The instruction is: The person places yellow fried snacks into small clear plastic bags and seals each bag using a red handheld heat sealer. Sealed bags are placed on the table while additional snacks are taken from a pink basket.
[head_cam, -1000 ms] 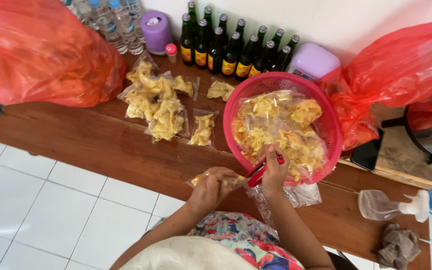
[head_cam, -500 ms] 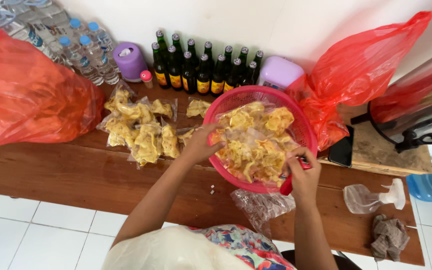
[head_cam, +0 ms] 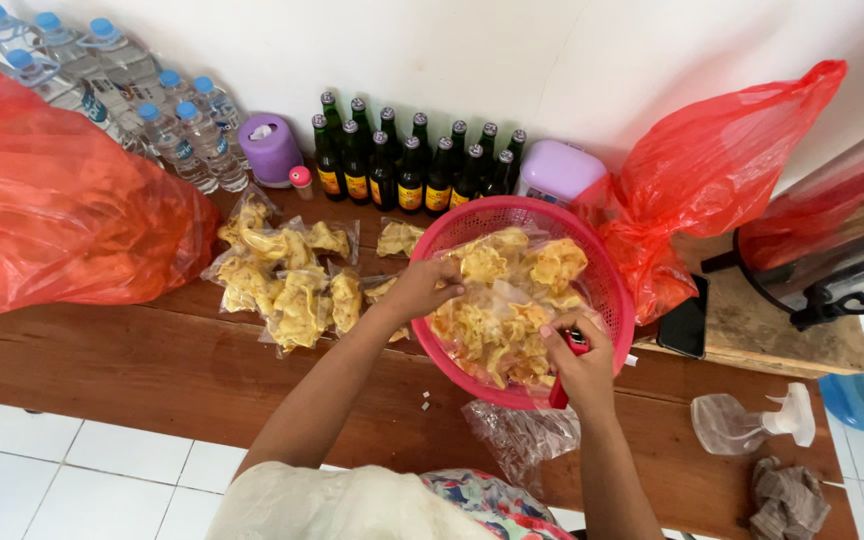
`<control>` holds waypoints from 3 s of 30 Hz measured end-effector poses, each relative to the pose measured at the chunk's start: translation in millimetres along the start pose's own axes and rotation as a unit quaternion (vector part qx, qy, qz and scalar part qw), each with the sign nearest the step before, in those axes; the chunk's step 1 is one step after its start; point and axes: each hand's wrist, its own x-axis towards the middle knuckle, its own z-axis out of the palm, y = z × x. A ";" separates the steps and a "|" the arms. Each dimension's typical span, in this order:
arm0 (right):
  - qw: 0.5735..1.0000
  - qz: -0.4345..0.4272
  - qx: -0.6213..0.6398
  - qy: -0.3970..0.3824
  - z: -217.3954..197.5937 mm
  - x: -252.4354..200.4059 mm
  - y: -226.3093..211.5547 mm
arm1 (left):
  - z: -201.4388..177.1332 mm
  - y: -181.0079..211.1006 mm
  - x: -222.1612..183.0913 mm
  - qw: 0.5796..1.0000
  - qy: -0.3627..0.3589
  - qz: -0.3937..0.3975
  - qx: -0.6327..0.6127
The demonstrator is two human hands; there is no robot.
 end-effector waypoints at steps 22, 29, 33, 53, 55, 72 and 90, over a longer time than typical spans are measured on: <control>0.976 0.057 0.138 -0.160 48.5 23.3 -56.9 | -109.5 139.3 -53.5 0.955 -0.072 0.277 0.083; 0.985 -0.085 0.020 -0.151 58.4 -3.6 -68.1 | -99.7 134.4 -87.3 0.968 -0.118 0.199 0.102; 0.986 0.048 0.034 -0.156 69.6 -13.4 -70.3 | -99.9 131.8 -101.1 0.964 -0.111 0.224 0.093; 0.962 0.173 0.037 -0.209 166.6 -41.7 -12.4 | -67.3 17.5 -186.9 0.972 0.114 0.092 -0.185; 0.980 0.014 -0.037 -0.195 175.0 -44.2 5.5 | -50.0 -2.8 -194.3 0.953 0.158 0.007 -0.257; 0.974 0.015 -0.176 -0.144 199.1 -61.0 160.7 | 62.0 -140.0 -237.1 0.865 0.327 -0.203 -0.322; 0.964 0.074 -0.107 -0.231 181.0 -46.7 188.6 | 34.2 -172.5 -222.0 0.927 0.124 -0.226 -0.272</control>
